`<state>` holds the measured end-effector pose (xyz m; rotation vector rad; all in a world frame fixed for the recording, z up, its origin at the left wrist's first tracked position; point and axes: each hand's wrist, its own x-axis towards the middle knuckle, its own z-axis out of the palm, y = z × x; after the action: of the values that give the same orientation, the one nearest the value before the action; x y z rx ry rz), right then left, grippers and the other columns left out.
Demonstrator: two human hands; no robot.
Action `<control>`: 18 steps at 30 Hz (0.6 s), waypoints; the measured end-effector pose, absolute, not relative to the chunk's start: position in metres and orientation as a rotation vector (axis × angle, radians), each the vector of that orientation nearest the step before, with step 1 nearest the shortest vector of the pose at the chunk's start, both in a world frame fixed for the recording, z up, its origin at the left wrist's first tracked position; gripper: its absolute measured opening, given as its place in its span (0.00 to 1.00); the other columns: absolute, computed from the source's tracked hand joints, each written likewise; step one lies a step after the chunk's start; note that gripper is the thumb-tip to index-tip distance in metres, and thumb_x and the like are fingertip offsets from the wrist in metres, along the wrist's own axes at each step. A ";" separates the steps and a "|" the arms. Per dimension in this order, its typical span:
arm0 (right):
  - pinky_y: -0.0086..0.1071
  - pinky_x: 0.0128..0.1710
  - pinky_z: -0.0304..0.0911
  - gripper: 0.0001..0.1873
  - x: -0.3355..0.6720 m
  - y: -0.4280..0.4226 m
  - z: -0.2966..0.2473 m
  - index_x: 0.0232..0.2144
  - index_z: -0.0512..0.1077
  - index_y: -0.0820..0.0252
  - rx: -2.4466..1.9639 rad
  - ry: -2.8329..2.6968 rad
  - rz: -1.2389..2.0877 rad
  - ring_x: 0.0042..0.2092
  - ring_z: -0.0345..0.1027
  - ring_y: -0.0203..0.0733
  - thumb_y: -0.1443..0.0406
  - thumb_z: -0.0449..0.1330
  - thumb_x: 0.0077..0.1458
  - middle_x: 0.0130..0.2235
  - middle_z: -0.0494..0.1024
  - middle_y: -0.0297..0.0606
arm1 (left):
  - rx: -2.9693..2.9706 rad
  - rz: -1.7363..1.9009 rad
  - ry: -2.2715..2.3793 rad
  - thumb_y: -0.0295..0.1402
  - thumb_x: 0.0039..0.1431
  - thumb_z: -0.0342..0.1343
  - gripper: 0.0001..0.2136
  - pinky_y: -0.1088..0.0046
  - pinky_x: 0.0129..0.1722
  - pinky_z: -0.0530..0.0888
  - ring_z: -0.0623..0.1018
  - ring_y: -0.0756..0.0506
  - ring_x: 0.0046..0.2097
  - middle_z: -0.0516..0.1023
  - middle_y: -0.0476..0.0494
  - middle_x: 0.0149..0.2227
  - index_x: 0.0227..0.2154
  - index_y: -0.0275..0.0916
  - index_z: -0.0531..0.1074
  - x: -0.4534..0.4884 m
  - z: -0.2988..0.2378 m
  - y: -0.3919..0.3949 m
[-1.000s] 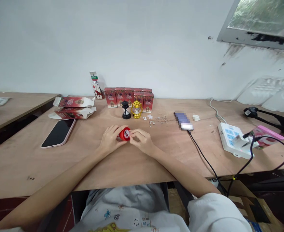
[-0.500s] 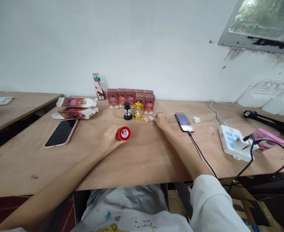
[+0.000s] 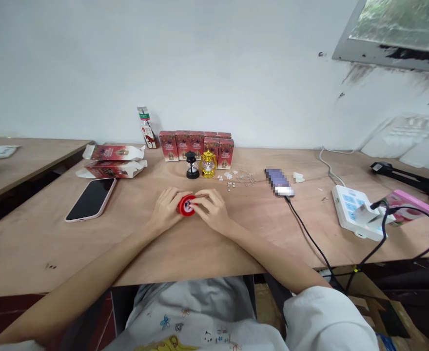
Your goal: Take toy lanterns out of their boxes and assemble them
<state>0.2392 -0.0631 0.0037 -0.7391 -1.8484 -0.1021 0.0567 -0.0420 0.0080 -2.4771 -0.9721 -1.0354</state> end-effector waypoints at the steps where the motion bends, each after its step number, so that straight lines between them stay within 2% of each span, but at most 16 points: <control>1: 0.37 0.41 0.67 0.04 0.239 -0.063 0.004 0.34 0.74 0.55 -0.741 -1.845 -0.106 0.40 0.69 0.39 0.65 0.59 0.56 0.38 0.74 0.39 | -2.484 -1.035 -0.957 0.33 0.58 0.52 0.12 0.68 0.36 0.66 0.71 0.43 0.39 0.73 0.40 0.38 0.45 0.37 0.69 0.057 0.008 -0.043; 5: 0.36 0.40 0.68 0.03 0.240 -0.063 0.002 0.32 0.74 0.56 -0.721 -1.854 -0.121 0.38 0.70 0.38 0.65 0.59 0.56 0.36 0.75 0.39 | -2.495 -1.013 -0.927 0.32 0.58 0.52 0.12 0.68 0.35 0.66 0.71 0.43 0.39 0.74 0.40 0.38 0.44 0.37 0.69 0.059 0.009 -0.045; 10: 0.33 0.41 0.70 0.05 0.242 -0.064 -0.001 0.37 0.72 0.57 -0.663 -1.908 -0.174 0.41 0.72 0.38 0.68 0.56 0.58 0.39 0.75 0.41 | -2.501 -0.991 -0.939 0.34 0.58 0.51 0.16 0.66 0.37 0.68 0.73 0.42 0.39 0.74 0.38 0.39 0.49 0.35 0.64 0.058 0.007 -0.043; 15: 0.33 0.43 0.71 0.07 0.244 -0.063 -0.001 0.39 0.71 0.59 -0.653 -1.925 -0.219 0.43 0.72 0.39 0.70 0.55 0.58 0.42 0.74 0.44 | -2.504 -1.037 -0.928 0.39 0.58 0.52 0.13 0.66 0.37 0.71 0.75 0.42 0.39 0.75 0.37 0.39 0.41 0.35 0.65 0.057 0.005 -0.041; 18: 0.33 0.44 0.71 0.07 0.246 -0.061 -0.002 0.39 0.70 0.61 -0.646 -1.951 -0.235 0.44 0.72 0.40 0.70 0.55 0.58 0.42 0.75 0.46 | -2.526 -1.017 -0.931 0.40 0.58 0.53 0.14 0.66 0.38 0.72 0.76 0.42 0.39 0.76 0.39 0.39 0.42 0.36 0.65 0.057 0.007 -0.043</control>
<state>0.2462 -0.0606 -0.0019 -0.6458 -1.9513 -0.2352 0.0570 -0.0433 0.0074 -2.5259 -0.9306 -1.0174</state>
